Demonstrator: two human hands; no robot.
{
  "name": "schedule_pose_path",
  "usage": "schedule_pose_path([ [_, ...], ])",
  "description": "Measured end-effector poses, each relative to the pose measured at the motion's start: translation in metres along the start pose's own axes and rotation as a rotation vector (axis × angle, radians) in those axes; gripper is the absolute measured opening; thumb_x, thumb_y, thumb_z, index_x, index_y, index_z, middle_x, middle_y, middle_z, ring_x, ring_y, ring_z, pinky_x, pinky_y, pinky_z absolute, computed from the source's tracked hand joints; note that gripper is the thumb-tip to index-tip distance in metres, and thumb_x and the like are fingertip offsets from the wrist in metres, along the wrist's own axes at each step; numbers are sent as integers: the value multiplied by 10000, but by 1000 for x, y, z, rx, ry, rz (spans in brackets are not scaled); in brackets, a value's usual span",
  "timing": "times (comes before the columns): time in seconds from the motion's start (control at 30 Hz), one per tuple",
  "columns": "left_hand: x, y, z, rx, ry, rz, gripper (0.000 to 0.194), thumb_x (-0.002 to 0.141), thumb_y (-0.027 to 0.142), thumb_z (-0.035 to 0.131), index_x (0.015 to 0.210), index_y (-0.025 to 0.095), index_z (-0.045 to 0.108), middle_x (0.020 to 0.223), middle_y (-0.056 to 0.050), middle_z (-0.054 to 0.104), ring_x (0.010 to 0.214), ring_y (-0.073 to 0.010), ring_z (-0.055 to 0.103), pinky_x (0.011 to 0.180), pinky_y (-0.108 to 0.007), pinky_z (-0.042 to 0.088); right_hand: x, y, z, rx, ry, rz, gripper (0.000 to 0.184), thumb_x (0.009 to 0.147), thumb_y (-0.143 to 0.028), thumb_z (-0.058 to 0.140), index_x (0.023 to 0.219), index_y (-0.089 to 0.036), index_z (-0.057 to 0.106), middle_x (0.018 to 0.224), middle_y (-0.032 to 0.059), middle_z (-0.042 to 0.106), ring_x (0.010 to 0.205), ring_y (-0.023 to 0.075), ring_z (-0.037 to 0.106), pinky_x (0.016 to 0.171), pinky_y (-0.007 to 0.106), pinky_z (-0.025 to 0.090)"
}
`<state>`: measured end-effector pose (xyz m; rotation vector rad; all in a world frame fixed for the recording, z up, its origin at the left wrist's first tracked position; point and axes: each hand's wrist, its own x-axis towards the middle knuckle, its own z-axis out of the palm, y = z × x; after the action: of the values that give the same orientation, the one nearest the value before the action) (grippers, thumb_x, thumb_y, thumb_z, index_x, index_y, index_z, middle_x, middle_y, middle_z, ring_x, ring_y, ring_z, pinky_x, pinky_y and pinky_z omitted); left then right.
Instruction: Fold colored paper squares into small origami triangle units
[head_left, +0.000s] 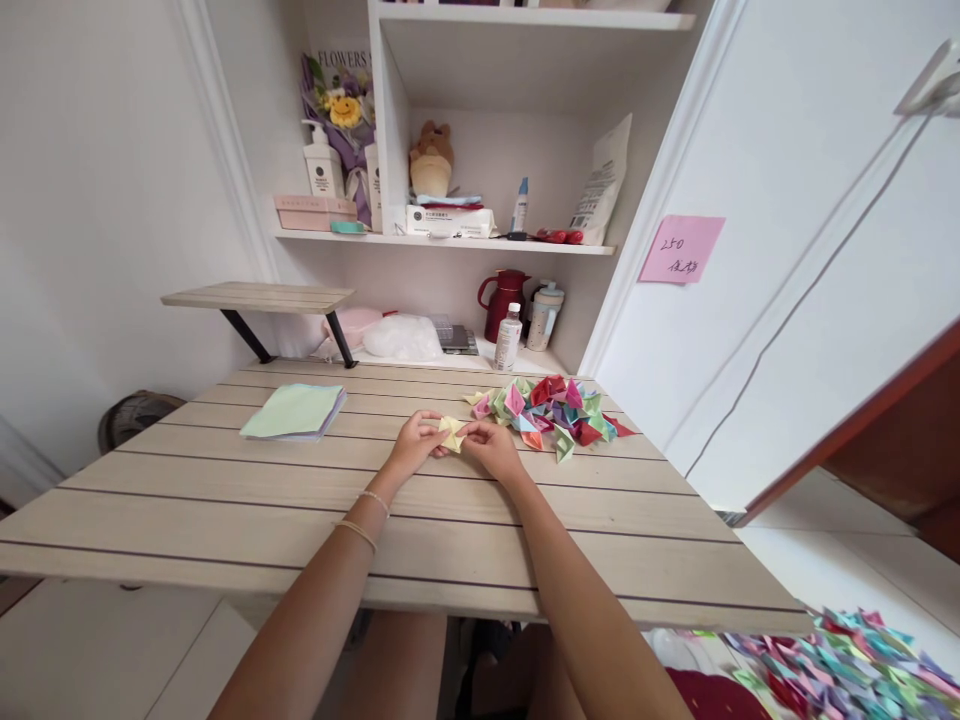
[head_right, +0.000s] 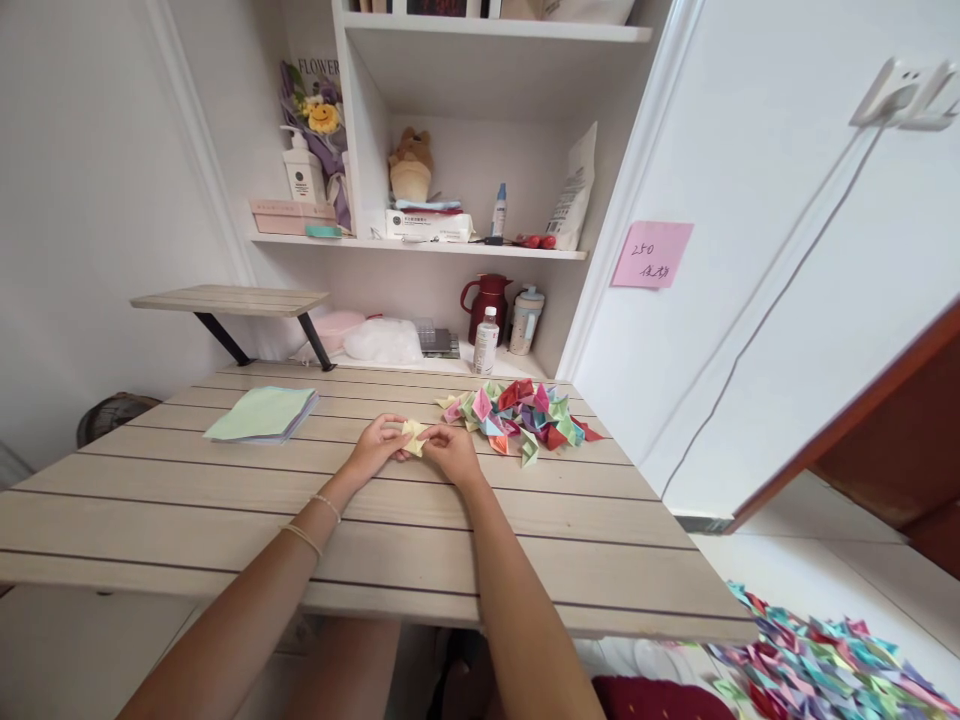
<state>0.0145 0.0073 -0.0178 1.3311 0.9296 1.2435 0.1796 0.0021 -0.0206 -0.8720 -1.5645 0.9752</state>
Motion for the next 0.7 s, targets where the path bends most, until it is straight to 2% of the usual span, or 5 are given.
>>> schedule_pose_path([
  [0.1,1,0,-2,-10,49,33,425,579,331,708,890,145,486,572,6,614,462,-111,578,446,-203,446,0,0,-1,108,-61,78,246,592,-299,667,784,-145,655,724,43,669,683,178,622,663,295,489],
  [0.23,1,4,-2,26,51,23,316,607,353,683,769,105,575,569,-31,627,477,-109,568,466,-213,448,0,-3,-2,172,-67,113,319,602,-376,674,825,-149,661,723,43,670,660,174,618,655,306,502],
  [0.37,-2,4,-1,19,-3,14,300,566,305,723,751,93,619,632,-52,651,544,-121,589,531,-230,461,0,-5,-2,113,1,107,297,647,-435,623,716,-148,652,619,24,640,589,157,594,592,285,500],
  [0.5,-2,3,0,43,-31,20,258,579,302,712,707,101,613,663,-55,653,565,-125,586,528,-228,451,1,-4,-2,89,53,106,295,627,-448,634,643,-153,627,634,16,632,598,148,580,568,265,494],
  [0.7,-3,3,1,27,-84,45,285,628,307,673,829,140,560,628,-16,633,569,-119,585,511,-208,440,3,2,1,248,69,191,342,559,-439,696,726,-167,573,585,10,618,552,165,586,515,297,513],
])
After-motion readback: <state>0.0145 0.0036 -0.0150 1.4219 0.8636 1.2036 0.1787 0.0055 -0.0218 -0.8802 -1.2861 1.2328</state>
